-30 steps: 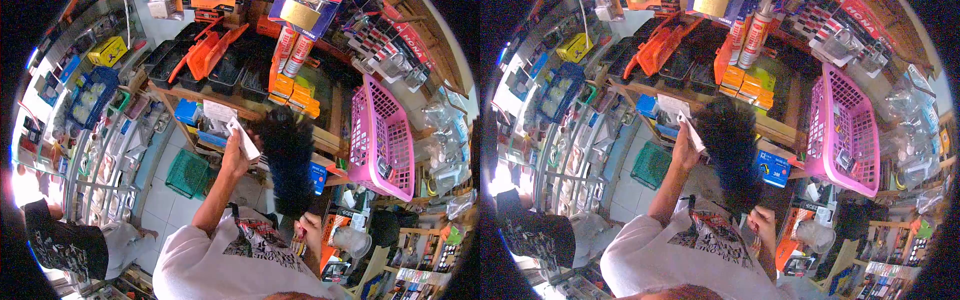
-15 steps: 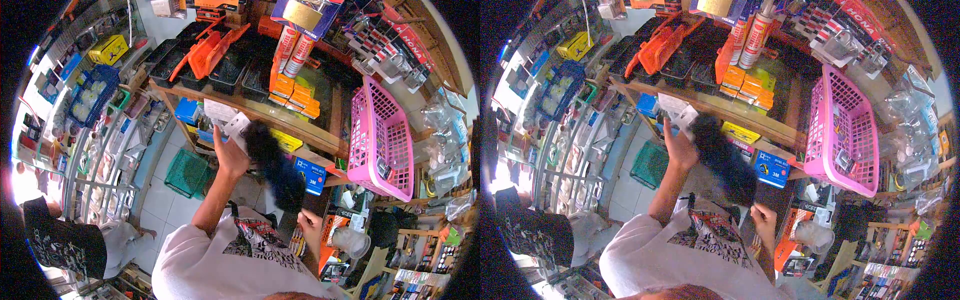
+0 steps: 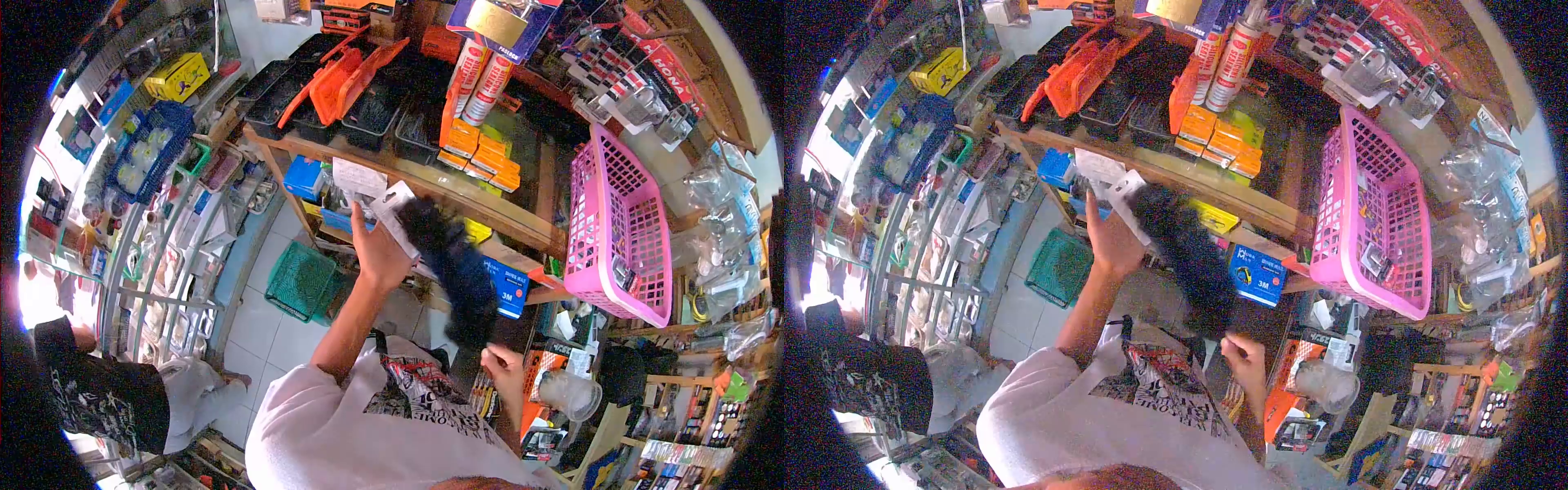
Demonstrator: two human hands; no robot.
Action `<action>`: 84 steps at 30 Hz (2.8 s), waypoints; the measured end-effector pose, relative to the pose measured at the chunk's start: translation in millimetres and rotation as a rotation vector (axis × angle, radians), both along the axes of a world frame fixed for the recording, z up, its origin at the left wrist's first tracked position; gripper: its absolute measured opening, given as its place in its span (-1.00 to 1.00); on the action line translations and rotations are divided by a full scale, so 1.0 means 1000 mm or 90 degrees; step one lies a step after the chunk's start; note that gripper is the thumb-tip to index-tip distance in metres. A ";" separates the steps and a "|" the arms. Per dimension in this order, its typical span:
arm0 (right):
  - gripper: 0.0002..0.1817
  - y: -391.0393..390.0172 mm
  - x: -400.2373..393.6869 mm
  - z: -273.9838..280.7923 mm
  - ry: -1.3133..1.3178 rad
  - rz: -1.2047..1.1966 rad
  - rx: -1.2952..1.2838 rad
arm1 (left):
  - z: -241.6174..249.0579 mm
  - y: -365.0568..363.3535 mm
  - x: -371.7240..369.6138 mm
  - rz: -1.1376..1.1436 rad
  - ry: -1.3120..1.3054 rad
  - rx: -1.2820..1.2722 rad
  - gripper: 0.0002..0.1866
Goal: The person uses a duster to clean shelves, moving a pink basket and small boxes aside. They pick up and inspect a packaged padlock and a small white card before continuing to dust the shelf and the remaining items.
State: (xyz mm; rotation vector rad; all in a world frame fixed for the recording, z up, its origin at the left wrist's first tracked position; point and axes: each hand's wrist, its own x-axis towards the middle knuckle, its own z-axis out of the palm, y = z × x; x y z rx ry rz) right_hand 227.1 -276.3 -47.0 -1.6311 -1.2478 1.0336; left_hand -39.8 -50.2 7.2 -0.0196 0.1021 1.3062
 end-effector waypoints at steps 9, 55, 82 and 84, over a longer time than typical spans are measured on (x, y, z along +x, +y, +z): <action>-0.76 0.015 -0.019 0.013 -0.025 0.082 0.024 | -0.037 -0.008 0.010 -0.077 -0.139 0.206 -0.20; -0.73 0.000 -0.019 -0.004 0.054 -0.025 -0.047 | 0.014 -0.018 0.025 -0.096 0.026 0.018 -0.15; -0.77 -0.001 -0.041 -0.034 0.064 -0.023 0.047 | 0.004 -0.026 0.028 -0.089 0.096 -0.024 -0.31; -0.78 0.010 -0.045 -0.023 0.131 -0.040 0.005 | -0.003 -0.039 0.047 -0.098 0.162 -0.027 -0.34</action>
